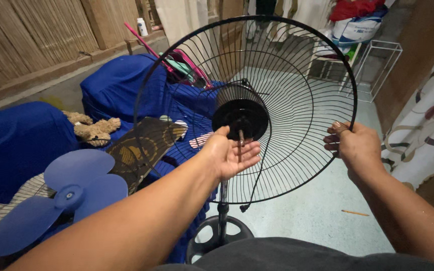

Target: The person disassembles a standing fan: they lift off the front grille, unscrew the round blade cap by hand, and remove the blades from the motor shaft. They then wipe the blades and motor housing with a blue cloth and scrub parts with an orange brush.

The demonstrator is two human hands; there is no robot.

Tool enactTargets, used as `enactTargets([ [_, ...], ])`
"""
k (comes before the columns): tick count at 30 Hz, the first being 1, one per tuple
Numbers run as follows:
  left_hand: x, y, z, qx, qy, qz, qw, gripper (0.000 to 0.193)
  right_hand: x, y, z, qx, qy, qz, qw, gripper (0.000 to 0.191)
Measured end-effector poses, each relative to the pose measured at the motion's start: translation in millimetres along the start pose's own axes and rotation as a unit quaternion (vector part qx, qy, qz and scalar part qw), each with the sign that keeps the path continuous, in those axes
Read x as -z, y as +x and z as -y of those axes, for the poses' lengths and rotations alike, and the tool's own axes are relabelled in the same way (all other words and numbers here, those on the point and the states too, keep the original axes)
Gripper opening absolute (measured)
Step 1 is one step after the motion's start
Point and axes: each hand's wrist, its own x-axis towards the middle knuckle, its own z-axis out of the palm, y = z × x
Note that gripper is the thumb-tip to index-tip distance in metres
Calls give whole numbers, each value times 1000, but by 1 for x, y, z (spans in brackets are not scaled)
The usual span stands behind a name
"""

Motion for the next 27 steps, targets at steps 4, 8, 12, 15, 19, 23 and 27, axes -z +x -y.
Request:
enactTargets([
  [4,16,9,1,-5,13,23,1000,72,0,3,-2,-1,-18,1,1000,24],
  [8,6,2,-3,-45,166,-138,975,55,0,2,2,16,13,12,1000,23],
  [12,-22,-20,-5,-100,225,-201,948,59,0,-2,11,10,-26,-8,1000,22],
  [15,-44,-34,-5,-116,265,-222,931,61,-1,-4,20,14,-31,-11,999,22],
  [19,-60,-36,-3,-123,269,-216,931,58,5,-8,28,30,-46,-15,998,23],
  [23,-51,-28,-1,-119,273,-212,931,59,8,-9,28,57,-24,0,998,24],
  [27,-24,-20,9,-135,290,-168,932,57,2,-5,24,38,-16,9,999,23],
])
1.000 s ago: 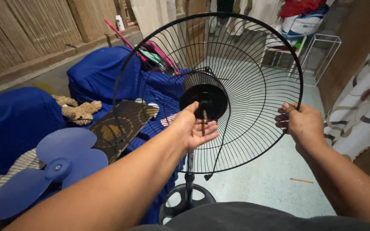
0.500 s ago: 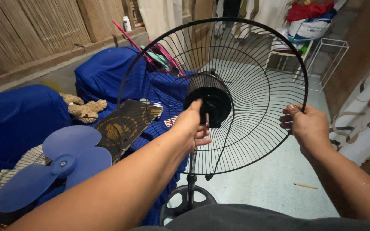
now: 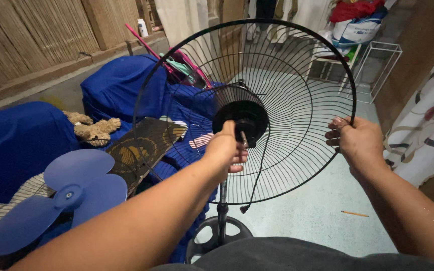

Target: The person disassembles a standing fan: they lift off the front grille, unscrew the round blade cap by hand, and remove the blades from the motor shaft. They then wipe the blades and motor housing with a blue cloth and scrub parts with an orange brush.

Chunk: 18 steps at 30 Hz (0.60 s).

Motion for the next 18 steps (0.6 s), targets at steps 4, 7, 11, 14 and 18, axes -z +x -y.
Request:
enactTargets([
  [4,9,12,21,4,-78,54,995,57,-6,2,-9,-51,-25,-15,998,23],
  [7,16,16,32,40,-111,77,990,50,-9,3,-16,-49,-1,3,999,23],
  [11,13,12,31,52,-73,18,996,31,-9,6,-22,-54,12,8,998,25],
  [14,13,2,16,35,-102,44,993,32,-8,8,-22,-43,7,8,999,26],
  [18,6,-10,-8,110,-80,23,990,57,-5,7,-17,-43,4,-2,999,25],
])
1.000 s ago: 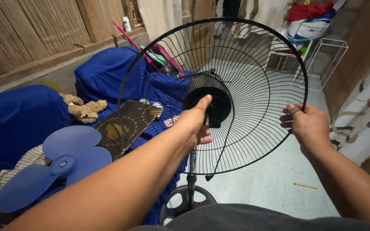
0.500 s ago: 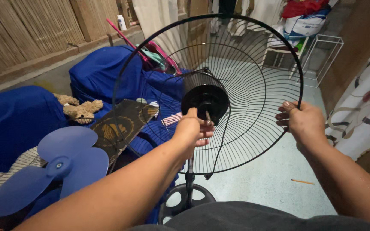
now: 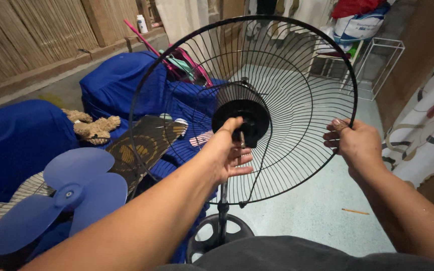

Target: The person disassembles a standing fan: they lift off the front grille, unscrew the round blade cap by hand, and remove the blades from the motor shaft. They then wipe the blades and motor housing with a blue cloth and scrub parts with an orange brush.

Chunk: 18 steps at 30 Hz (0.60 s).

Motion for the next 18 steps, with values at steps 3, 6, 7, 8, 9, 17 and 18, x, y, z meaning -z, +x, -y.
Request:
enactTargets([
  [3,-3,-1,-6,11,-7,11,1000,73,0,-3,3,11,11,4,1000,24],
  [6,2,7,0,27,-92,90,991,81,-1,-6,4,8,12,1,1000,24],
  [7,5,10,5,26,-124,117,985,80,-2,-6,4,5,13,-1,1000,24],
  [8,7,14,11,26,-156,143,977,79,-2,-6,4,-1,6,-3,1000,23],
  [9,10,16,17,22,-180,176,968,78,-3,-6,4,-6,0,-5,1000,23],
  [17,7,10,21,22,-76,12,997,54,-2,-8,4,0,-6,1,1000,23],
  [18,4,4,19,7,-72,1,997,54,-2,-9,4,6,5,3,1000,22],
])
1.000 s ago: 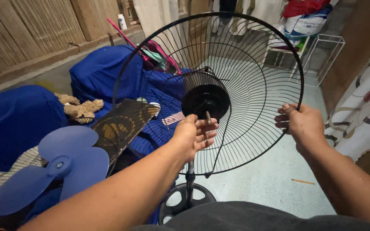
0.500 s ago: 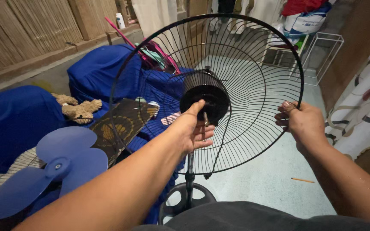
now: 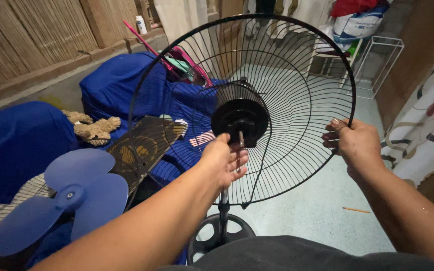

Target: The person disassembles a standing fan: they lift off the front grille, unscrew the round blade cap by hand, and remove the blades from the motor shaft. They then wipe the blades and motor housing with a blue cloth and scrub parts with an orange brush.

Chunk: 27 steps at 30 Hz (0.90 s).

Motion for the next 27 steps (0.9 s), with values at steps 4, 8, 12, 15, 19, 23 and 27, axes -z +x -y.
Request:
enactTargets([
  [4,-15,-24,-11,-26,42,-46,998,60,0,-1,3,5,3,-8,1000,22],
  [8,-23,-21,-25,6,72,-28,997,65,1,-2,8,2,-15,-8,1000,22],
  [12,-15,1,-23,39,-11,15,999,71,-1,-7,15,-3,-11,-9,1000,22],
  [15,-3,13,-9,40,-65,96,992,76,-4,-11,18,-15,-23,-21,999,22],
  [19,1,13,-1,26,-75,117,990,78,-5,-13,19,-20,-20,-25,999,22],
  [23,-13,-5,0,-28,-11,-40,999,75,-6,-10,14,-2,-16,-26,1000,22],
  [27,-28,-27,-10,-60,58,-61,995,70,-5,-8,9,29,3,-31,999,20],
])
